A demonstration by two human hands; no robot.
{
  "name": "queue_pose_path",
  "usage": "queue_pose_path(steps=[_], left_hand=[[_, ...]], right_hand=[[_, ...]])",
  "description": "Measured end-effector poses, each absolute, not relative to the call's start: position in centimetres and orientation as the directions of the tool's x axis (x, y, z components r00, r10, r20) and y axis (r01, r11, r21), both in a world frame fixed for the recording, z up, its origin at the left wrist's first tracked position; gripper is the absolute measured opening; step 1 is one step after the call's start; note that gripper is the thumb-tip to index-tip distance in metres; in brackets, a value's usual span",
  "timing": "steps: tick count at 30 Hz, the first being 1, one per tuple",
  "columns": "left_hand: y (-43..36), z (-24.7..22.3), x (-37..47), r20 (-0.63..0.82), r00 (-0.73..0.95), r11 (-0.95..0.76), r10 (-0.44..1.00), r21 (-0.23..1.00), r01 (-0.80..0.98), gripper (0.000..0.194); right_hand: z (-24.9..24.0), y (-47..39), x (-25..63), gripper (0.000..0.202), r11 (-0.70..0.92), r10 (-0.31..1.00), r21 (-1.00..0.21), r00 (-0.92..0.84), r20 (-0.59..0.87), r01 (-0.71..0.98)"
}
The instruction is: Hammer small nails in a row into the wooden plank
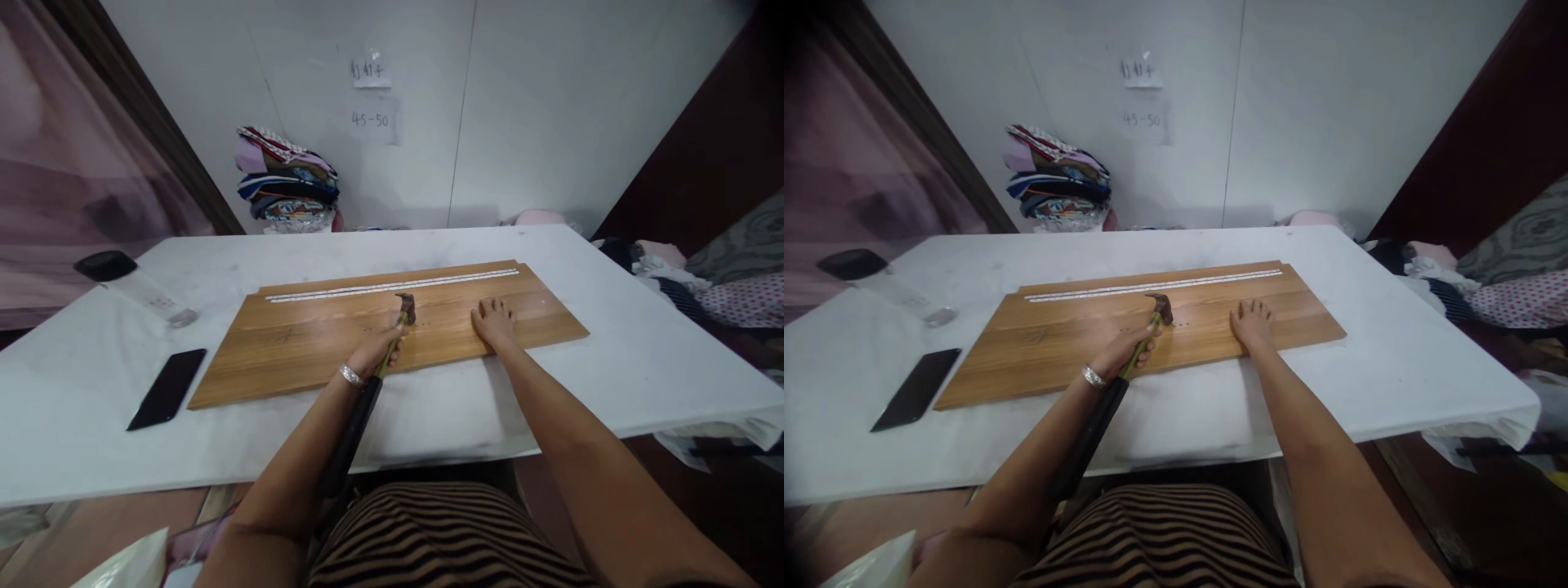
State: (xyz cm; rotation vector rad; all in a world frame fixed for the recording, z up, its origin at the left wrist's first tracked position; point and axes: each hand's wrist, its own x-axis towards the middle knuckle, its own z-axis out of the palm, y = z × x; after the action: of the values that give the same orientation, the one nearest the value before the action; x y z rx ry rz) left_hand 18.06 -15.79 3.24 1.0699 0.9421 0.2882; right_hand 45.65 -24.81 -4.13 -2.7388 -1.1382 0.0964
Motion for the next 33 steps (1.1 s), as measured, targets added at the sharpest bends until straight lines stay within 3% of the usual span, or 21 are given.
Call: queue_pose_path(steps=[33], left_hand=[[-15.43, 2.30, 17.84, -0.513, 0.614, 0.488, 0.600, 0.843, 0.227, 0.033]], right_hand=[[-4.17, -24.77, 45.86, 0.056, -0.692, 0.704, -0.212, 0.710, 0.011, 0.690]])
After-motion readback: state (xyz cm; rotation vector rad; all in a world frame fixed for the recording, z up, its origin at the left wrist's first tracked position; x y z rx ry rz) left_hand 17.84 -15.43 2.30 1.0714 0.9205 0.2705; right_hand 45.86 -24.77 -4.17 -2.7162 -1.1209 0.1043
